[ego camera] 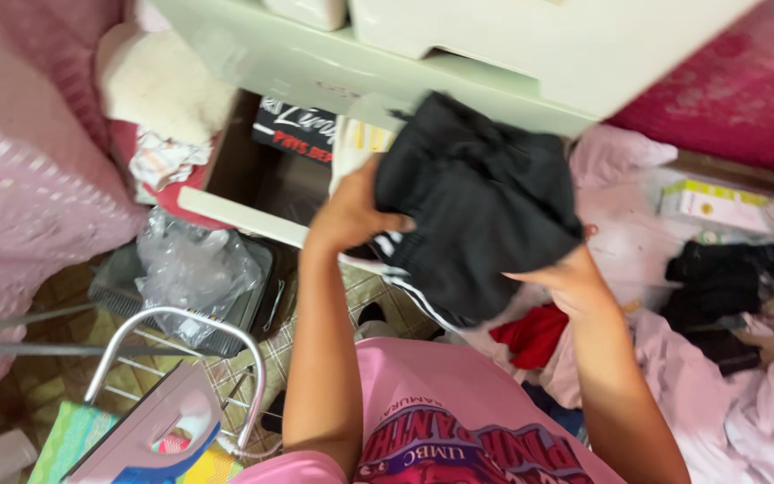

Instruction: The person folds and places several clothing items into a drawer, then wipes the drawer front with a cloth. They handle a dark shirt, a white sweatshirt, and a black garment, arranging them inside the drawer before cleaning the exterior surface.

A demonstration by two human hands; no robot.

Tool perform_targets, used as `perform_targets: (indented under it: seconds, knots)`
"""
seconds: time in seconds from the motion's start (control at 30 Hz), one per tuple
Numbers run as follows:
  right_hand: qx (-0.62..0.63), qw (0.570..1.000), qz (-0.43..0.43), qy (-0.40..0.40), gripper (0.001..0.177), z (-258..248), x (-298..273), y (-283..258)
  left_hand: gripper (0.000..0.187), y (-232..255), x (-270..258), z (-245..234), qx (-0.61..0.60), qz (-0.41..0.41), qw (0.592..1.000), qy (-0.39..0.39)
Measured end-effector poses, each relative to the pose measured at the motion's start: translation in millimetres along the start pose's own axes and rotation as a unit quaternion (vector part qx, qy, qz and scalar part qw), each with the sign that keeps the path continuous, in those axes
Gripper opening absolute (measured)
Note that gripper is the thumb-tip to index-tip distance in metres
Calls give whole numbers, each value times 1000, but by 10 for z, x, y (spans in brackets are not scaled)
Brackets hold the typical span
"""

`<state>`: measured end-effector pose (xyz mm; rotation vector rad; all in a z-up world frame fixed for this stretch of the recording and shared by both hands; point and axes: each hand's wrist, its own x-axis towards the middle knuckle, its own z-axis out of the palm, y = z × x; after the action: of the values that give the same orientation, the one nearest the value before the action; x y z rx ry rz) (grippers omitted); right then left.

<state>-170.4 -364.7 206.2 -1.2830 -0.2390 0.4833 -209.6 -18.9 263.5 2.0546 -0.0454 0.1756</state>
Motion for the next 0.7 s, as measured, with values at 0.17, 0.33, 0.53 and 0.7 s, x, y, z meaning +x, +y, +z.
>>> perform_targets:
  seconds: [0.17,0.33,0.53,0.7]
  knots:
    - [-250,951,-182,-20,115,830,755,-154,80,-391,-50,-645,17,-47,992,116]
    - [-175,945,-270,-68,108,1505,1336,110,79,-804,62,-1099,53,-7,979,195]
    - [-179,946,-248,-108,108,2033,1657,578,83,-1565,8,-1339,73,-91,968,223]
    - [-194,946,-192,-176,128,2241,1779,926,78,-2090,-42,-1267,155,-154,946,238]
